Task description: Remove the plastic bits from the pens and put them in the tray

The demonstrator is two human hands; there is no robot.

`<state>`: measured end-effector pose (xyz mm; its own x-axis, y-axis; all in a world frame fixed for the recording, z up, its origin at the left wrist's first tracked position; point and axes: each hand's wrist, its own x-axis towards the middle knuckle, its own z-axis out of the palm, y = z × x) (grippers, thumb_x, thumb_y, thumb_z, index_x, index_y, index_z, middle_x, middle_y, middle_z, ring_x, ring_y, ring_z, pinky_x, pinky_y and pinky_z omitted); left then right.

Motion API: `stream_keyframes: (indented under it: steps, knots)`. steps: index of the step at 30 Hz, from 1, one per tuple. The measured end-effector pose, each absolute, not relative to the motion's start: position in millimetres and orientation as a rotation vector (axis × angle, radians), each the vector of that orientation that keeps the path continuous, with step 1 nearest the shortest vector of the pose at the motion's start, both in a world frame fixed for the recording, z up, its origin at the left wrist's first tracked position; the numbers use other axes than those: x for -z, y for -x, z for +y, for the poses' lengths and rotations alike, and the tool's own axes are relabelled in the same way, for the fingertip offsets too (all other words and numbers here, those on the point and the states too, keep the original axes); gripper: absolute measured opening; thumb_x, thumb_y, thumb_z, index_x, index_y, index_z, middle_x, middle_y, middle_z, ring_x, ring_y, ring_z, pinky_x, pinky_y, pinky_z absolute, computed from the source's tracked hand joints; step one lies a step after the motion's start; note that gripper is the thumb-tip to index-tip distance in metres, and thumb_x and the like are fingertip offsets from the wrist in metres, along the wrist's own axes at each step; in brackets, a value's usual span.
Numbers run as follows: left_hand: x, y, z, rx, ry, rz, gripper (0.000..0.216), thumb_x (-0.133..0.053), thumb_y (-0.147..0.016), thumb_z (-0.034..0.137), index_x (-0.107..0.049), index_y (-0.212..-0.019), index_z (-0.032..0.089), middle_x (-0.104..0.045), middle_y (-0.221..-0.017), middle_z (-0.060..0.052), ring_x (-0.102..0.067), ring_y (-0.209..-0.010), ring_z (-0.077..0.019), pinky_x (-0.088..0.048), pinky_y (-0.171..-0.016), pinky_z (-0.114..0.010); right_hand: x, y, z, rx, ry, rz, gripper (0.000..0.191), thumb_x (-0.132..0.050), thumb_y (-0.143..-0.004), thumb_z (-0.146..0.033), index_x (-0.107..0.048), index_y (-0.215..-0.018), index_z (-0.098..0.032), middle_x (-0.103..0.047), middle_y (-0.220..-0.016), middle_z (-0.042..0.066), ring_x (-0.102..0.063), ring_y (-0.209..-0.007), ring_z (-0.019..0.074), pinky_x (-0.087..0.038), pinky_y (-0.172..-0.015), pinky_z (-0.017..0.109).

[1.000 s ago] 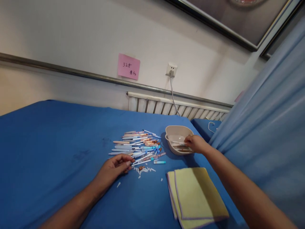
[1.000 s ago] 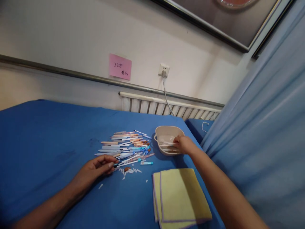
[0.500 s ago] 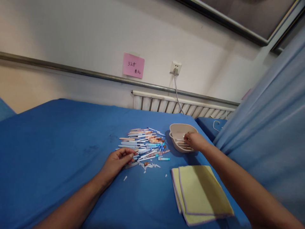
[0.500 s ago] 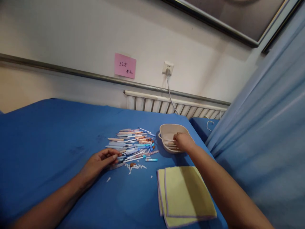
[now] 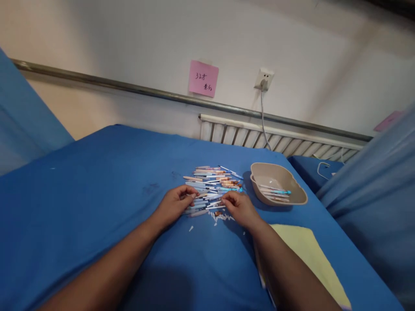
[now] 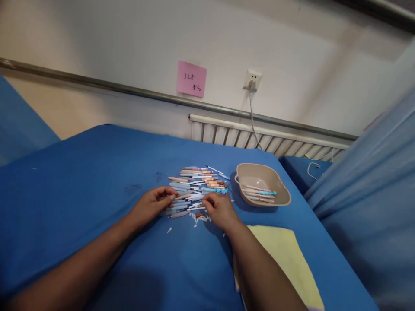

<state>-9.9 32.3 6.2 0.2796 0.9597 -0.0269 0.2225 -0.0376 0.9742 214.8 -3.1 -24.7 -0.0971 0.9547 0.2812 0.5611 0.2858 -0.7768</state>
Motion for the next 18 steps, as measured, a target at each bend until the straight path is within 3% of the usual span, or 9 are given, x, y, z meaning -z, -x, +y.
stream_keyframes:
  steps: [8, 18]
  knots:
    - [-5.6, 16.9, 32.6, -0.631, -1.948, 1.169, 0.027, -0.051, -0.081, 0.040, -0.065, -0.082, 0.018, -0.056, -0.060, 0.003, -0.049, -0.056, -0.0129, -0.034, -0.052, -0.022, 23.1, -237.1, -2.3, -0.518, 1.515, -2.128, 0.014, -0.053, -0.086, -0.022, -0.067, -0.085, -0.021, -0.068, -0.085, 0.002, -0.061, -0.078, 0.0151, -0.041, -0.073, 0.025]
    - [-3.8, 13.7, 22.4, -0.414, -2.450, 1.040, 0.013, -0.051, -0.083, 0.028, -0.061, -0.083, 0.021, -0.060, -0.086, -0.002, -0.055, -0.083, -0.0185, -0.041, -0.075, -0.027, 5.0, -223.4, -16.0, -0.292, 1.720, -2.472, 0.016, -0.050, -0.088, -0.025, -0.063, -0.096, -0.019, -0.063, -0.096, 0.008, -0.057, -0.089, 0.0194, -0.038, -0.075, 0.027]
